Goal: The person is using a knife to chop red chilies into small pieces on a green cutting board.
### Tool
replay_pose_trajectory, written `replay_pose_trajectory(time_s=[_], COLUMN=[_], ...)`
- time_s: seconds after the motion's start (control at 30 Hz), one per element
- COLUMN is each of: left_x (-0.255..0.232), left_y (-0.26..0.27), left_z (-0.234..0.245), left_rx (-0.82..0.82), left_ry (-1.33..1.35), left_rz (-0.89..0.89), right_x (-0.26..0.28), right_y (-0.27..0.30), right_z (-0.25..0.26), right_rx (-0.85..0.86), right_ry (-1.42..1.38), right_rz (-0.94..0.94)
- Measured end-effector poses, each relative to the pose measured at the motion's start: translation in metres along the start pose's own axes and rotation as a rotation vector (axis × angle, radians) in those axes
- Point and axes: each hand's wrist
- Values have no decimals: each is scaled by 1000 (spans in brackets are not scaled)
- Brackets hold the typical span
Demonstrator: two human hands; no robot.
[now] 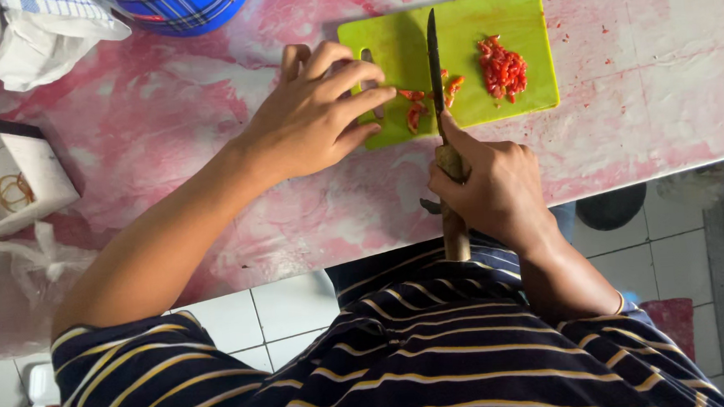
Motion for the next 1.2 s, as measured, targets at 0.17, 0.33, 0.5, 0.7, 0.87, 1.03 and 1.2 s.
replay_pose_trajectory(time_s=[0.17, 0.33, 0.5, 0.7, 0.87, 1.03, 1.2], left_x=[3, 8, 7, 8, 11, 12, 11], left_y=[-6, -13, -20, -29, -32, -36, -37], left_z=[-9, -12, -18, -34, -39, -40, -43], left_rx=[-20, -32, -58, -9, -20, -5, -36], left_ry=[93, 144, 164, 205, 170, 179, 133], left_rz=[-67, -95, -134, -80, -92, -103, -111], right_x=[1, 2, 2, -1, -6, -11, -14], right_y=[6, 9, 9, 12, 13, 13, 13], right_z=[-2, -5, -3, -4, -5, -6, -7], right_rx=[53, 44, 27, 35, 21, 4, -8], right_ry=[-13, 9, 54, 2, 17, -9, 13], right_rz=[-86, -67, -104, -56, -38, 7, 20])
Point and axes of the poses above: each hand's wrist, its own y-axis away from the middle knuckle, its own z-axis out of the back of the hand, x = y × z, and after that the axes turned 9 degrees about y, right-handed
